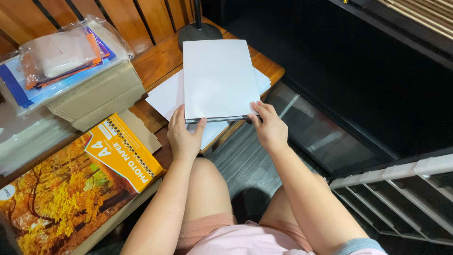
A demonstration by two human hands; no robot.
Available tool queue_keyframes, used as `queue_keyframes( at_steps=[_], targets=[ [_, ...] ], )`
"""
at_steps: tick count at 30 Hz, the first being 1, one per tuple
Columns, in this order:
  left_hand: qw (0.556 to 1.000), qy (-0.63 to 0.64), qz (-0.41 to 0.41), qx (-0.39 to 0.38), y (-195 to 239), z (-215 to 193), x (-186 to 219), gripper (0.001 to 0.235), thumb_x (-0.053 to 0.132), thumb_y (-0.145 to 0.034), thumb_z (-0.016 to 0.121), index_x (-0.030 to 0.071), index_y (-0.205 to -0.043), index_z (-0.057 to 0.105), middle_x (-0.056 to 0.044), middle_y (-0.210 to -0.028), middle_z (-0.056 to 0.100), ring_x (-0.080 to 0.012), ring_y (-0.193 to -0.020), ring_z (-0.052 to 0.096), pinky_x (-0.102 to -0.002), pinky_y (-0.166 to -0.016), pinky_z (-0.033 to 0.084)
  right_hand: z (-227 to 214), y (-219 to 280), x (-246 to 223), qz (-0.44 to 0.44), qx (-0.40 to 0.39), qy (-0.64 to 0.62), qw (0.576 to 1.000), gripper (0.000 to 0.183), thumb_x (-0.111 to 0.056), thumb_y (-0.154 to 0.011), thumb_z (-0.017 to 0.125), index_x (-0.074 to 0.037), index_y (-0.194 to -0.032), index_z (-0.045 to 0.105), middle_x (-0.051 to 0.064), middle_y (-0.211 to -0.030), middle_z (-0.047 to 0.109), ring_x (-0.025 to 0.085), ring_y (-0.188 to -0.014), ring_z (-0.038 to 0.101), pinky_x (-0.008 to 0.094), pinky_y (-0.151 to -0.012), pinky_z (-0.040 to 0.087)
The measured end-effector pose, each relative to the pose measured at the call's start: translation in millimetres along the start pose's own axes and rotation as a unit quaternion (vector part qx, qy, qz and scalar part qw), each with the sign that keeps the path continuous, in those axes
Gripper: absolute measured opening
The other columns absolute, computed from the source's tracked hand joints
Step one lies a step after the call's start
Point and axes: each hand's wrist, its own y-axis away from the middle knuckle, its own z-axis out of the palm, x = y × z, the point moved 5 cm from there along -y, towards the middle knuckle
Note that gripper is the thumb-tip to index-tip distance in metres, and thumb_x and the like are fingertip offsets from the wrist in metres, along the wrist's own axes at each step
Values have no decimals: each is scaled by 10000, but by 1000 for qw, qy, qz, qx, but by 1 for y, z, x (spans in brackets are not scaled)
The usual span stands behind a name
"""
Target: The person sits on a wooden bench and repeatedly picks up sheets of white paper from a stack on their lap. They lift each sheet and place it onto a stack of brown folders on a nearby black shelf, repeating this action throughout the video.
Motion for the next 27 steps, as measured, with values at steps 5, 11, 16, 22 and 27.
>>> queue_keyframes(
  at_steps=[5,11,16,22,27],
  targets=[
    [1000,-10,-27,2,-4,9,-11,770,524,-876,804,46,-1429,565,-157,-1452,569,-383,-1407,512,-699,-1188,217,10,-15,22,-29,49,3,998,373,-588,-985,638,-320,-1233,718,-96,-1226,646,223,-1180,672,375,-984,557],
    [995,-57,44,71,-17,-16,10,589,535,-854,827,46,-1167,724,-107,-1266,657,-337,-1213,645,-526,-1086,421,9,-16,24,1,106,-73,992,452,-511,-933,767,-193,-1250,721,49,-1065,644,253,-1020,676,375,-874,572],
    [998,-32,-53,32,-37,-6,-18,506,583,-956,730,85,-1049,749,-63,-1123,671,-320,-1091,675,-443,-972,506,-14,-12,0,144,30,-296,944,664,-220,-854,862,-78,-1446,598,99,-945,722,132,-823,711,238,-665,610],
    [960,-79,-246,-109,-42,-3,-34,475,715,-973,549,292,-922,758,111,-955,689,-233,-971,696,-438,-796,519,-2,-24,21,233,34,-442,865,503,-184,-942,748,70,-1353,607,208,-823,732,194,-630,736,243,-553,631],
    [945,-39,-278,-170,-41,2,-35,384,585,-948,641,233,-862,768,122,-766,733,-196,-775,708,-327,-684,518,29,-34,44,257,13,-436,863,372,-156,-956,710,-5,-1293,665,132,-742,725,139,-563,697,246,-515,622]
  ],
)
